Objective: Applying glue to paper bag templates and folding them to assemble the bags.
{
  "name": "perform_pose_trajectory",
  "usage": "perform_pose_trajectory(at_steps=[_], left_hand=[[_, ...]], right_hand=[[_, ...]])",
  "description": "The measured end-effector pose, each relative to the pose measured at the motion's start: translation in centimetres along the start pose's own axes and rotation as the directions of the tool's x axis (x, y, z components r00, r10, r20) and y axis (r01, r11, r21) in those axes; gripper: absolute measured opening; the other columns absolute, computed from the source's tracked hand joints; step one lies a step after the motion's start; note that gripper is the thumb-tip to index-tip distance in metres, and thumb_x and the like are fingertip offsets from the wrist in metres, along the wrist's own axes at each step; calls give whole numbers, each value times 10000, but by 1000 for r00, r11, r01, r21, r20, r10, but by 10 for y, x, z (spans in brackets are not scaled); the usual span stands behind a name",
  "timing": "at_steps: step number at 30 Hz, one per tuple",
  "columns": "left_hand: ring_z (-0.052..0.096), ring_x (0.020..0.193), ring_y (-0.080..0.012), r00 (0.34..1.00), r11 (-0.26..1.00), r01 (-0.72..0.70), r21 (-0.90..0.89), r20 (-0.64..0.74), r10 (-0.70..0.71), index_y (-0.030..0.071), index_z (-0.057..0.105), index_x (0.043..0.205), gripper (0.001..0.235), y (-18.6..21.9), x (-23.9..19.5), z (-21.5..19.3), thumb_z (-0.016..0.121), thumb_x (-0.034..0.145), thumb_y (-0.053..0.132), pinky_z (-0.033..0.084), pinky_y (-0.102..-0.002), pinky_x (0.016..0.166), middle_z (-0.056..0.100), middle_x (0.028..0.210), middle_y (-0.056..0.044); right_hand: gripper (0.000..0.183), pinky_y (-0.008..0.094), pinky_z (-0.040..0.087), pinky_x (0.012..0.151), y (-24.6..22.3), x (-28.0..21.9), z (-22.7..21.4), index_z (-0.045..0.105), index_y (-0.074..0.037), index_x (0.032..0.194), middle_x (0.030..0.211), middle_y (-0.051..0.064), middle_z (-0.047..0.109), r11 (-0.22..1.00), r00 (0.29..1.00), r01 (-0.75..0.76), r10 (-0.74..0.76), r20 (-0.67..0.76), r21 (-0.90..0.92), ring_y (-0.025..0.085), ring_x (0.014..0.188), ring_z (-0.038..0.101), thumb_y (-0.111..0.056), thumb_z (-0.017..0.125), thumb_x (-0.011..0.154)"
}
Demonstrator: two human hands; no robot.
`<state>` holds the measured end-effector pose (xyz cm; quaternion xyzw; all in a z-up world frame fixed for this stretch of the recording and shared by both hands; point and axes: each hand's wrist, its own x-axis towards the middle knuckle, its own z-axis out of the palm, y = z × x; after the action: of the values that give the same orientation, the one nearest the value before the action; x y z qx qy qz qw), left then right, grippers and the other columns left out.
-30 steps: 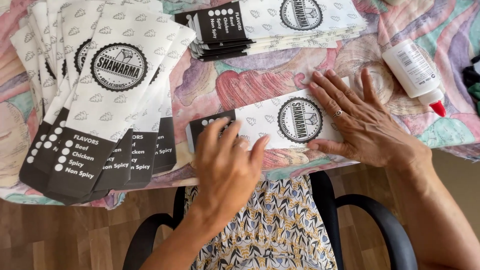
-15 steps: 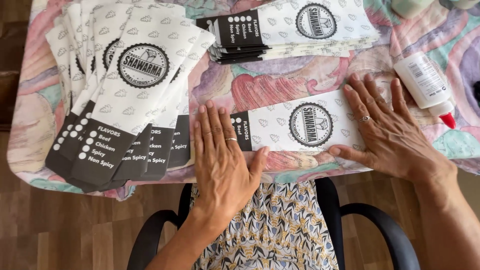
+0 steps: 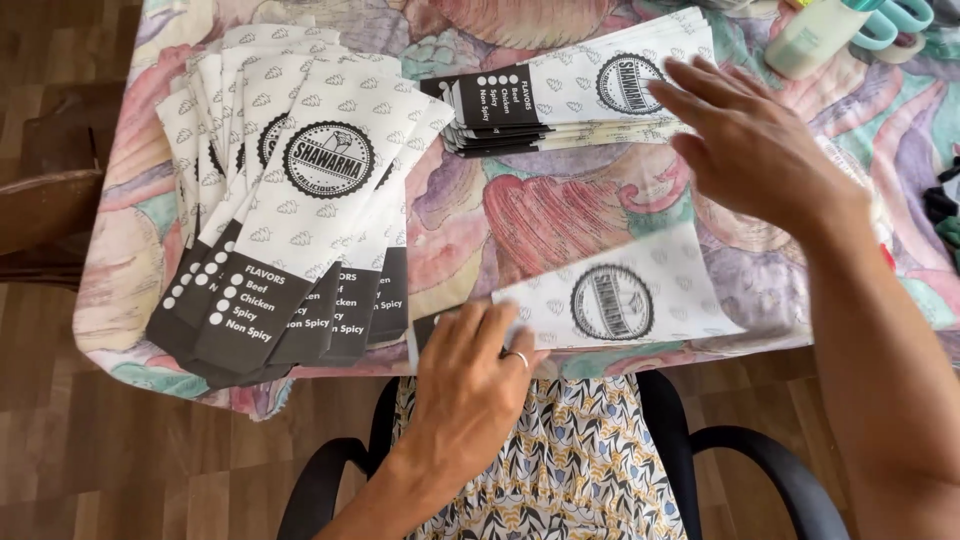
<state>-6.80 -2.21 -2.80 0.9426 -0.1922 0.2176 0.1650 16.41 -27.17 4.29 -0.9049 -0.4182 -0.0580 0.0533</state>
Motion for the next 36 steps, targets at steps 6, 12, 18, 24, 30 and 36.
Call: perform_pose_trajectory(at_steps=[6,12,18,24,30,36], left_hand=[[479,506,-91,839,791,460,-404,-95,-536,43,738,1047,170,-58,19,-100,696,977,192,407,-264,489,725,1291,-21],[620,577,-293,826,822,519,236,-388,-410,-26,757,1280,281,-164,-8,-102,912,1057,47,483,-470,649,656,763,-44],[538,1158,-315,913,740,365,565,-373,-165,34,805,1198,319,-117,24,-71,905,908,-50,588,-441,934,566,1279,-123],[632,1260,-407,992,990,-128,-56,12,129,10,722,1191,380,-29,22,2,794,822,-45,521,-507,1101,645,1371,-244],[655,1208,-422,993,995,-87,-51,77,91,40,771,1046,207,-32,30,11,798,840,35,625,-520,888,708,1290,-199],[740,1050,-330,988,990,-122,-74,84,128,110,809,989,168,-51,40,10,856,840,172,645,-391,729,777,1158,-141]], right_hand=[[308,338,681,565,-1,20,34,765,13,1247,1046,165,822,980,957,130,-164,-240,-151,269,782,801,139,610,1013],[544,461,674,859,-65,-80,44,665,-136,1400,1303,137,765,974,923,122,-183,-340,-193,357,1202,764,83,648,902],[459,466,534,1160,-88,-103,22,611,7,1360,1465,247,589,966,958,169,-115,-262,194,410,1373,595,14,718,914],[224,449,629,1035,-35,-130,10,741,61,1123,1181,257,748,974,965,45,14,-262,221,391,1143,744,50,774,902],[692,493,608,759,78,-182,36,648,220,1522,1454,417,597,861,833,-508,485,-265,-18,465,1126,659,-187,868,1008],[553,449,550,694,72,-164,14,618,155,1357,1145,289,669,491,583,-737,810,68,464,395,913,638,-6,855,884]])
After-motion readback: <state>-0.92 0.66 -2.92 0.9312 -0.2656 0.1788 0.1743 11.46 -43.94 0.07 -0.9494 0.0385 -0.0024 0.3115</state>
